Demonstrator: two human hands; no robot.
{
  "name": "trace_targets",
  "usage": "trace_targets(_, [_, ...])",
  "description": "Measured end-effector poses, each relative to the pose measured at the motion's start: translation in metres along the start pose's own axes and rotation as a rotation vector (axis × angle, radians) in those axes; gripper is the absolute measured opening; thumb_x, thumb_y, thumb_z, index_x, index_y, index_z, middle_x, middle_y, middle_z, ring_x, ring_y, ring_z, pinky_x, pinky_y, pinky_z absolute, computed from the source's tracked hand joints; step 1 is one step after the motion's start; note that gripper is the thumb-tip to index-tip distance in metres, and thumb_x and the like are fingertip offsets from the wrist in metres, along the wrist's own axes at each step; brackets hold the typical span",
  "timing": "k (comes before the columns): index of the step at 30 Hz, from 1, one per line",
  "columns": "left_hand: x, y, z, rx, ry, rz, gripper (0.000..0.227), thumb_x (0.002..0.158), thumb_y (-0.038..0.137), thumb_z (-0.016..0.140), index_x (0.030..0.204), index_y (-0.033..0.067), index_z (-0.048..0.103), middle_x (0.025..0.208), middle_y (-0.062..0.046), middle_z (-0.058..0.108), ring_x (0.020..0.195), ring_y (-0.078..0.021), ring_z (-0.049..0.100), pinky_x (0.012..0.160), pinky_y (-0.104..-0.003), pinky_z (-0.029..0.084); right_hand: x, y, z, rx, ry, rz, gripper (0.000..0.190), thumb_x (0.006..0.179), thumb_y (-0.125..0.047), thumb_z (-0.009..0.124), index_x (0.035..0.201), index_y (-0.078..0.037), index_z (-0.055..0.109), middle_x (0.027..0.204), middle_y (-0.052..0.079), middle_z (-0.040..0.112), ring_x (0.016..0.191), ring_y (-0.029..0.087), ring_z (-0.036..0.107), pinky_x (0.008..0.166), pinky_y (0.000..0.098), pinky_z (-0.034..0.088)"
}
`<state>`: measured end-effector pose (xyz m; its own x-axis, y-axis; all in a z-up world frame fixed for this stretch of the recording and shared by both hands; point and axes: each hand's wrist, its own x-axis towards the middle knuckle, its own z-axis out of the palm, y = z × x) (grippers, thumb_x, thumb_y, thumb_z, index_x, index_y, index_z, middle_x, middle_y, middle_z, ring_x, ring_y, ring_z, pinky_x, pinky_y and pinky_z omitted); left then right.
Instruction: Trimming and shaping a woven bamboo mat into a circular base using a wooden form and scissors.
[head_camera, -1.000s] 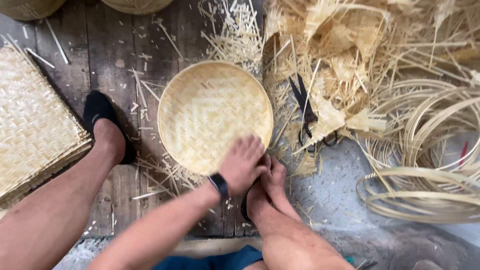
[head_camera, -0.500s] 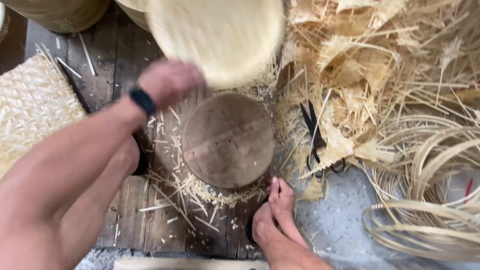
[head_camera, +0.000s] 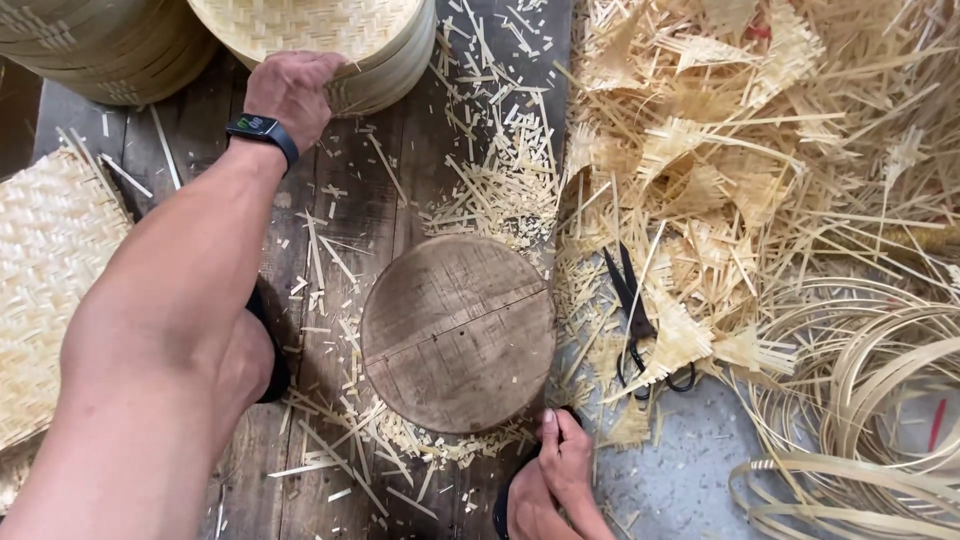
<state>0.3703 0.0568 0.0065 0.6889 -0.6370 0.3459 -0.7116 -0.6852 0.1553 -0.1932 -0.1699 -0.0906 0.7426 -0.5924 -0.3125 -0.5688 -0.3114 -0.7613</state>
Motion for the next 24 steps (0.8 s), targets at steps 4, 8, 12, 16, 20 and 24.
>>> trace_targets(4, [-0.002,-0.008,0.009,0.000,-0.029,-0.028,0.042,0.100,-0.011,0.058,0.132,0.0115,0.074,0.120,-0.015,0.075,0.106,-0.0313,0.072,0.100,-0.039,0.056,-0.001,0.000,-0.001,-0.020,-0.009,-0.014,0.032,0.100,-0.026,0.057,0.080,-0.002,0.065,0.064,0.011,0.067,0.056,0.022,0.063,0.056,0.0371,0.050])
trace_targets(8, [-0.003,0.007,-0.011,0.133,-0.153,-0.082,0.045,0.095,-0.007,0.062,0.135,0.0112,0.071,0.133,-0.013,0.071,0.122,-0.0312,0.063,0.110,-0.048,0.048,-0.002,-0.014,-0.004,-0.019,-0.018,0.009,0.030,0.099,-0.027,0.058,0.083,-0.002,0.067,0.064,0.011,0.068,0.057,0.021,0.063,0.056,0.0364,0.051])
trace_targets(12, [-0.055,0.001,-0.026,-0.015,0.055,-0.185,0.069,0.097,0.012,0.070,0.158,-0.0003,0.041,0.161,-0.025,0.044,0.151,-0.0422,0.038,0.124,-0.053,0.026,0.001,-0.011,0.000,0.017,-0.009,0.048,0.028,0.098,-0.027,0.058,0.087,-0.003,0.068,0.064,0.011,0.069,0.058,0.020,0.064,0.058,0.0355,0.052])
trace_targets(16, [-0.180,-0.015,-0.083,0.003,-0.176,-0.354,0.090,0.093,0.013,0.073,0.166,-0.0046,0.023,0.167,-0.031,0.031,0.157,-0.0475,0.026,0.127,-0.054,0.019,0.000,-0.003,-0.001,-0.001,-0.018,0.064,0.031,0.099,-0.028,0.058,0.084,-0.003,0.067,0.065,0.010,0.069,0.058,0.020,0.064,0.057,0.0362,0.051])
trace_targets(20, [-0.311,-0.067,-0.078,0.365,-0.914,-0.832,0.128,0.070,0.033,0.083,0.162,0.0015,0.000,0.165,-0.027,0.003,0.153,-0.0470,0.010,0.119,-0.060,0.021,0.003,0.010,0.002,-0.048,-0.037,0.055,0.032,0.099,-0.030,0.059,0.082,-0.004,0.067,0.065,0.011,0.069,0.058,0.021,0.064,0.059,0.0367,0.052])
trace_targets(24, [-0.459,-0.156,-0.022,0.765,-0.910,-0.582,0.103,0.085,0.033,0.072,0.163,-0.0045,0.016,0.163,-0.035,0.018,0.149,-0.0531,0.027,0.120,-0.059,0.029,0.009,0.016,0.013,-0.150,-0.032,-0.019,0.032,0.101,-0.030,0.059,0.083,-0.005,0.065,0.069,0.015,0.068,0.062,0.030,0.061,0.061,0.0409,0.050])
